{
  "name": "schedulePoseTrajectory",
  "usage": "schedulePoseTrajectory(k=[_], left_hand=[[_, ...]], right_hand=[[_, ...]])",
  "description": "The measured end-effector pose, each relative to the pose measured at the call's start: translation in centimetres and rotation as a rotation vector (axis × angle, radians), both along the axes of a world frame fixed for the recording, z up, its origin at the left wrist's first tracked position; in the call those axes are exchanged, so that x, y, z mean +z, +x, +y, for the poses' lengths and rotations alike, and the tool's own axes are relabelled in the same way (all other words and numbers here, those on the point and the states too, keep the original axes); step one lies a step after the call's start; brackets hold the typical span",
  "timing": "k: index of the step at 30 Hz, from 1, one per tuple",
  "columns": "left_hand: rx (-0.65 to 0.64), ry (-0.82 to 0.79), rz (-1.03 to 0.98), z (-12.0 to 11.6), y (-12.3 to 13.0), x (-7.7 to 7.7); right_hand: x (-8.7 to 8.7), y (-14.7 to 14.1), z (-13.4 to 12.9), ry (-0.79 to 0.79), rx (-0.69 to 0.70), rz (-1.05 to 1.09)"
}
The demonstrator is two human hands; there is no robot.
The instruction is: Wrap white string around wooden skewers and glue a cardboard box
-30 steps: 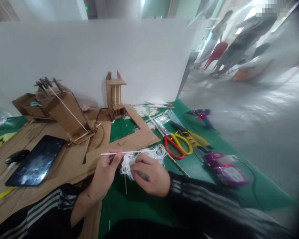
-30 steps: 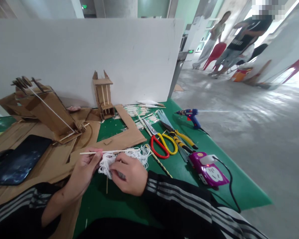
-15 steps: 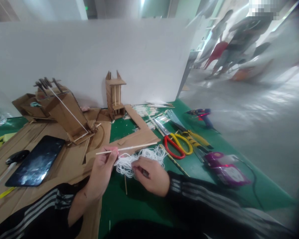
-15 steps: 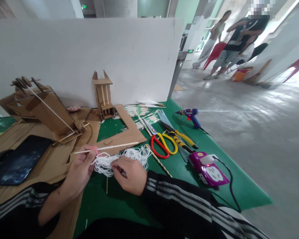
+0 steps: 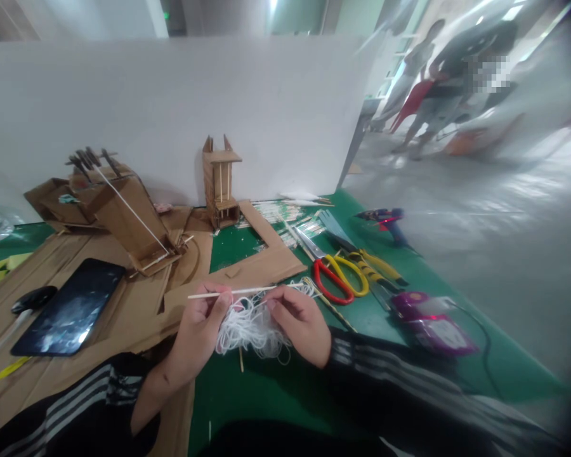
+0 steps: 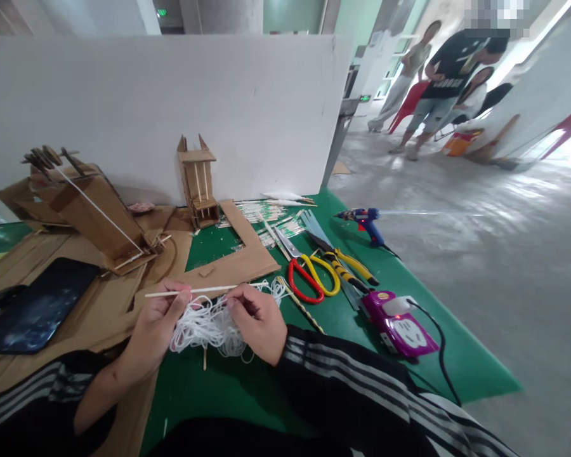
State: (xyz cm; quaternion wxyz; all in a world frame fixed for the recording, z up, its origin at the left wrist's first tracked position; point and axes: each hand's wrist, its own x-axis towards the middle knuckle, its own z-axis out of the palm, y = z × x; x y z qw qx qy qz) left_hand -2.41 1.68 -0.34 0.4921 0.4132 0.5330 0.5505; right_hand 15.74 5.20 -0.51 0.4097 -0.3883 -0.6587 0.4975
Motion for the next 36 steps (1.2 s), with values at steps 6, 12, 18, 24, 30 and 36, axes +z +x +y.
schedulePoseTrajectory(k=[6, 12, 18, 24, 30, 36], left_hand=[[-0.013, -0.02, 0.04, -0.2, 0.1, 0.2], [-0.016, -0.018, 0.059, -0.4, 0.0, 0.3], [-0.059, 0.027, 0.101, -0.9, -0.1, -0.3], [-0.104, 0.061, 0.193, -0.8, -0.3, -1.0], [-0.074, 0.111, 0.253, -0.9, -0.2, -1.2], [-0.063, 0.152, 0.361, -0.9, 0.6, -1.4]], right_hand=[[-0.4, 0.4, -0.1, -0.008, -0.07, 0.057], [0.0, 0.7, 0.1, 0.235, 0.117, -0.104], [0.4, -0.1, -0.6, 0.058, 0.238, -0.237], [0.2, -1.0, -1.1, 0.049, 0.21, -0.207], [-0.1, -1.1, -0.5, 0.127, 0.125, -0.218], [-0.4, -1.5, -1.1, 0.221, 0.2, -0.252]])
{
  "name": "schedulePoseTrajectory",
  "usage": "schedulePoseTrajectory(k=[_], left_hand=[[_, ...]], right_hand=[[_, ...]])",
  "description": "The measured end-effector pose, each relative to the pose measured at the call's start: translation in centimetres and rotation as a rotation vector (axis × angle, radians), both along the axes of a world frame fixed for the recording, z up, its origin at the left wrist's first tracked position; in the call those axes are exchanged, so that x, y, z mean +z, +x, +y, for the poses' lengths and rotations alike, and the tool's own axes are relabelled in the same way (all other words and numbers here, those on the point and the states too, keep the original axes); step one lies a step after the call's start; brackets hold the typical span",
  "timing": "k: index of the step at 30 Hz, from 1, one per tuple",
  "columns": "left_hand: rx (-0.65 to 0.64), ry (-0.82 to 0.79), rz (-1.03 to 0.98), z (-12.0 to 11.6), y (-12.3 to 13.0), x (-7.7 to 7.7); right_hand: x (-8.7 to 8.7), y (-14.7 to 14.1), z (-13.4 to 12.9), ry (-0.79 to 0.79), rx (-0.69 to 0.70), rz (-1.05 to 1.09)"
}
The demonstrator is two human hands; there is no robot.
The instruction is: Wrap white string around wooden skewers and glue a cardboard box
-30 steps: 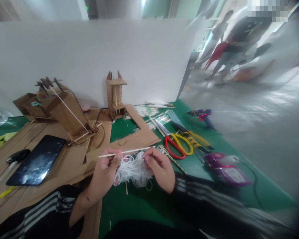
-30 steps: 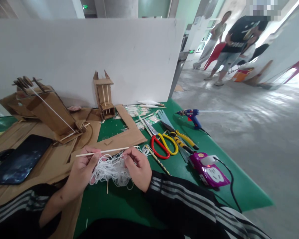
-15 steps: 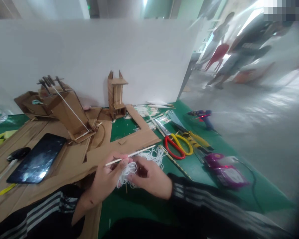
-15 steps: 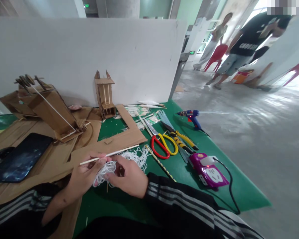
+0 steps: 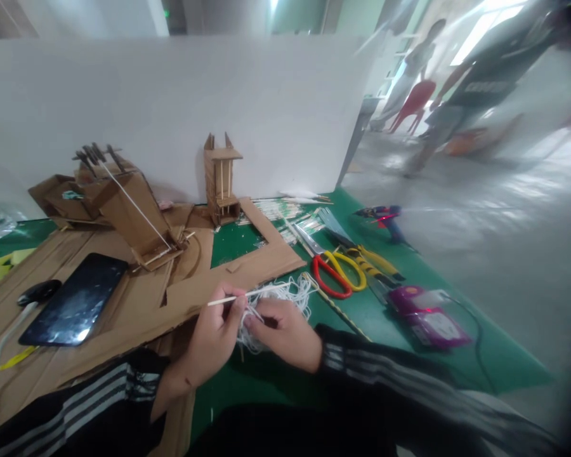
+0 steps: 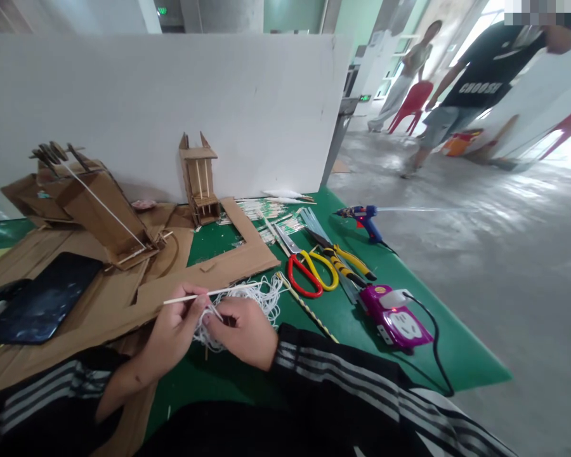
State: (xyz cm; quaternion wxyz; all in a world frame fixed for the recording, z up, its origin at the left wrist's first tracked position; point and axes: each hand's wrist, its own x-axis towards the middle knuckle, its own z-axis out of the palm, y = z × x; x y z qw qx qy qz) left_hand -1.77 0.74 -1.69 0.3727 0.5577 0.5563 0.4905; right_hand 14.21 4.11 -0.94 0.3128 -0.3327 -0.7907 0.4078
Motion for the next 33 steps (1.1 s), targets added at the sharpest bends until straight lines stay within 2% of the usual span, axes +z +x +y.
schedulePoseTrajectory(k=[2, 5, 8, 13, 19, 24, 27, 33], left_hand=[[-0.007, 0.011, 0.005, 0.2, 0.1, 0.1], [-0.033, -0.027, -0.022, 0.5, -0.1, 0.1], [-0.048, -0.062, -0.057, 0.9, -0.4, 0.1], [-0.014, -0.018, -0.021, 1.3, -0.8, 0.1], [-0.012, -0.022, -0.013, 0.9, -0.7, -0.1], [-0.018, 0.019, 0.05, 0.6, -0.6, -0.2], [-0.032, 0.016, 0.024, 0.4, -0.4, -0.2], [-0.029, 0.041, -0.136, 0.3, 0.0, 0.3]], right_hand=[[0.2, 0.0, -0.2, 0.024, 0.03, 0.008], [0.7, 0.4, 0.0, 0.017, 0.0, 0.034], [1.2, 1.3, 0.9, -0.074, -0.025, 0.083], [1.7, 2.8, 2.4, -0.177, -0.032, 0.061], [1.7, 2.6, 2.0, -0.006, -0.065, -0.026], [1.1, 1.5, 1.0, 0.073, 0.017, -0.048], [0.5, 1.1, 0.8, 0.124, 0.001, -0.033], [0.0, 1.1, 1.2, 0.046, 0.023, -0.012]])
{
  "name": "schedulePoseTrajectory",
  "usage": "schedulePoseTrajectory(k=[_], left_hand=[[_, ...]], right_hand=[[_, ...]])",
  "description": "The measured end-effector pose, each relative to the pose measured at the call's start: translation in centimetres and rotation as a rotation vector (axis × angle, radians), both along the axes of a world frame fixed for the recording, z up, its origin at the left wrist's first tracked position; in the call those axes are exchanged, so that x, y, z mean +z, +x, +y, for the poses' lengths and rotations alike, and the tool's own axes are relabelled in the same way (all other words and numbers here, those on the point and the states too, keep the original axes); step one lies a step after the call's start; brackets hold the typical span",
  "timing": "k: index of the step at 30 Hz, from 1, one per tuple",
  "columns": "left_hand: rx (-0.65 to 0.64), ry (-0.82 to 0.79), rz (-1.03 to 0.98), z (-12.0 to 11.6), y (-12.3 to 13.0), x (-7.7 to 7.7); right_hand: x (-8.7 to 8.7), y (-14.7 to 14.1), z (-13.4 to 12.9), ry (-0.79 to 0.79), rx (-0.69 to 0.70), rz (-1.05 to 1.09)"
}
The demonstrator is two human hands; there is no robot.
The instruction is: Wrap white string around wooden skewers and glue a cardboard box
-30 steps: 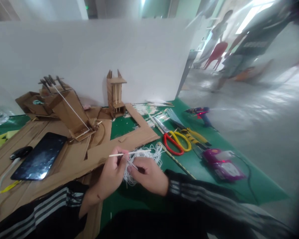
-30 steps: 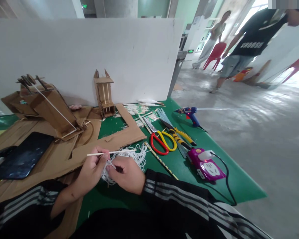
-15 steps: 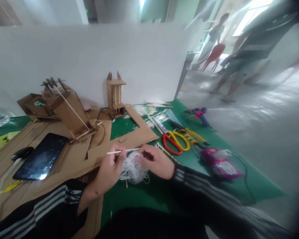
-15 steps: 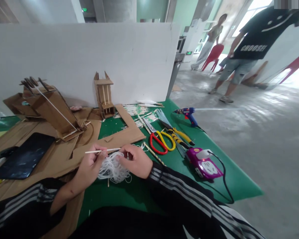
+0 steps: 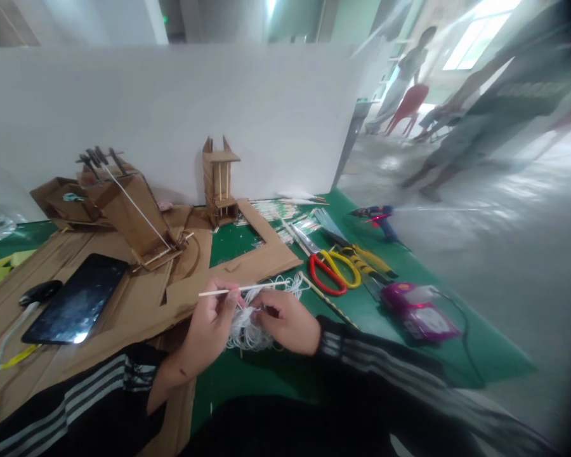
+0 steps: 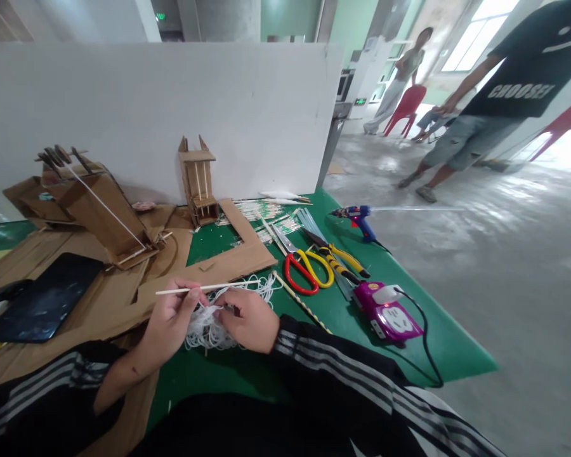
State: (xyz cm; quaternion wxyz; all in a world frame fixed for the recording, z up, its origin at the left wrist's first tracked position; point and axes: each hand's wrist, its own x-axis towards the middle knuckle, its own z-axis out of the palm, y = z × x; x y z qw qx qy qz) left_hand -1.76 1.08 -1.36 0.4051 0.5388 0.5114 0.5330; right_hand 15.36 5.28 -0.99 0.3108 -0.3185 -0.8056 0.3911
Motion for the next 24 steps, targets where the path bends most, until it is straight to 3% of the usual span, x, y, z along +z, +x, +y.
schedulePoseTrajectory(k=[8, 16, 20, 24], left_hand=[[-0.027, -0.078, -0.069, 0.0, 0.2, 0.4], [-0.078, -0.06, 0.069, 0.4, -0.5, -1.0], [-0.103, -0.071, 0.095, 0.2, -0.6, -1.5], [-0.118, -0.068, 0.075, 0.1, -0.4, -1.4]], right_hand=[[0.1, 0.1, 0.1, -0.03, 0.051, -0.026], [1.0, 1.3, -0.1, 0.196, -0.007, -0.046], [2.4, 3.2, 1.5, 0.347, -0.127, -0.021], [3.4, 5.3, 3.7, 0.387, -0.235, -0.177]])
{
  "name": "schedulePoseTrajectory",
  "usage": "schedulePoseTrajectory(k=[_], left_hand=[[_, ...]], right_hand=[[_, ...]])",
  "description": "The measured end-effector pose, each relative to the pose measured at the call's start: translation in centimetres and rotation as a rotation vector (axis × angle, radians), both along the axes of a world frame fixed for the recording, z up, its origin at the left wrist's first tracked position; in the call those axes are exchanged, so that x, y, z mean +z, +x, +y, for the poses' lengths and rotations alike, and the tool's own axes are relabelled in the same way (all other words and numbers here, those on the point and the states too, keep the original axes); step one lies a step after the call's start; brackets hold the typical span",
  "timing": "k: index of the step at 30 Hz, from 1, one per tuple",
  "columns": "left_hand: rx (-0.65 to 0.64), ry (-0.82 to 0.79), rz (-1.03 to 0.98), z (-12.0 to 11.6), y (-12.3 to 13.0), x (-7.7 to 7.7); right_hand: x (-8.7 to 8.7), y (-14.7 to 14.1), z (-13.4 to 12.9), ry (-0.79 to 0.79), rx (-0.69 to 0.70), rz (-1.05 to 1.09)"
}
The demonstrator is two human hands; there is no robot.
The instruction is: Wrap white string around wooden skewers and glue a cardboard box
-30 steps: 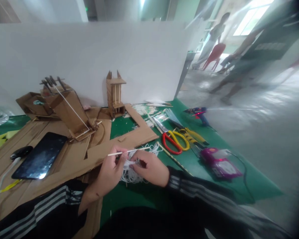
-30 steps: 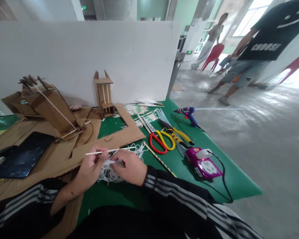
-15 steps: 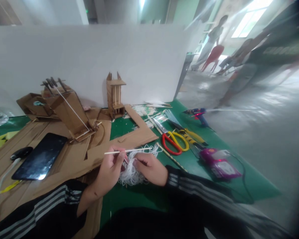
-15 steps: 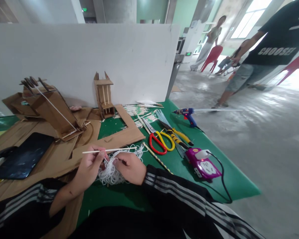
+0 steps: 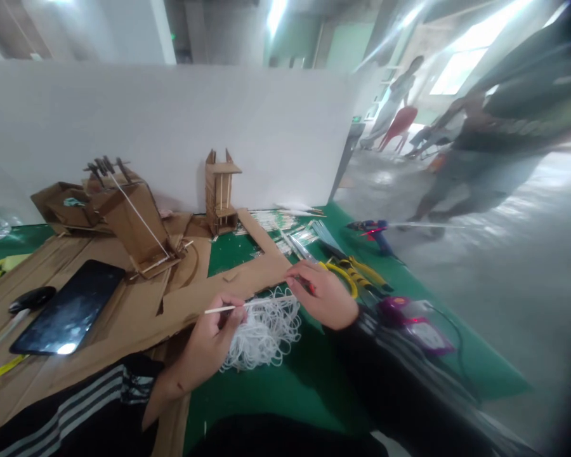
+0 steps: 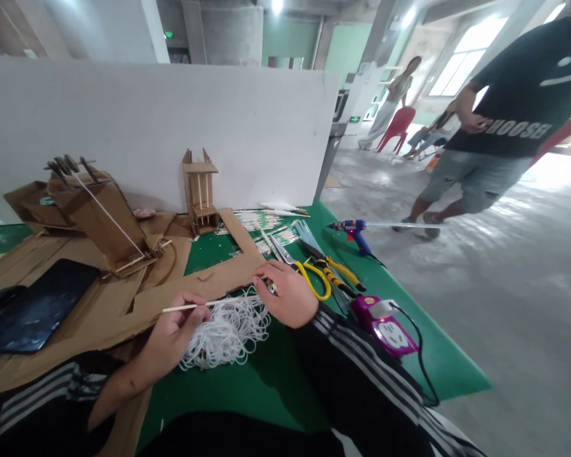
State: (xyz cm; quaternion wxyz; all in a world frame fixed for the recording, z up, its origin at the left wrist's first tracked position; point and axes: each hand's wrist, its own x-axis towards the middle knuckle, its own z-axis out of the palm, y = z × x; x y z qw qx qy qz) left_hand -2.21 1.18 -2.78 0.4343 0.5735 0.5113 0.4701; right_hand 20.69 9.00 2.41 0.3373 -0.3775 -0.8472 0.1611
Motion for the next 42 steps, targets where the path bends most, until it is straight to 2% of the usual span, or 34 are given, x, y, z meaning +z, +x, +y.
schedulePoseTrajectory(k=[3, 5, 7, 14, 23, 28, 36, 42], left_hand=[[-0.008, -0.013, -0.06, 0.1, 0.1, 0.0], [-0.022, -0.014, -0.113, 0.1, 0.1, 0.1], [-0.025, -0.02, -0.178, 0.2, 0.2, 0.2], [0.051, -0.072, -0.327, 0.9, 0.1, 0.6], [-0.007, -0.105, -0.317, 1.2, -0.1, -0.2], [0.012, -0.131, -0.341, 1.2, 0.0, -0.1], [0.059, -0.131, -0.252, 1.0, 0.2, 0.8], [0.08, -0.164, -0.231, 0.7, 0.2, 0.9]], right_hand=[[0.3, 0.3, 0.1, -0.068, 0.119, -0.11], [0.1, -0.4, -0.4, -0.099, 0.213, -0.155], [-0.2, -1.4, -0.9, -0.093, 0.242, -0.166], [-1.5, -3.0, -0.5, -0.075, 0.154, -0.04], [-3.1, -2.5, -0.3, -0.125, 0.154, 0.029], [-2.9, -2.4, -0.5, -0.151, 0.162, -0.019], [-2.5, -2.1, -1.1, -0.206, 0.142, -0.107], [-2.5, -2.0, -0.7, -0.083, 0.116, -0.075]])
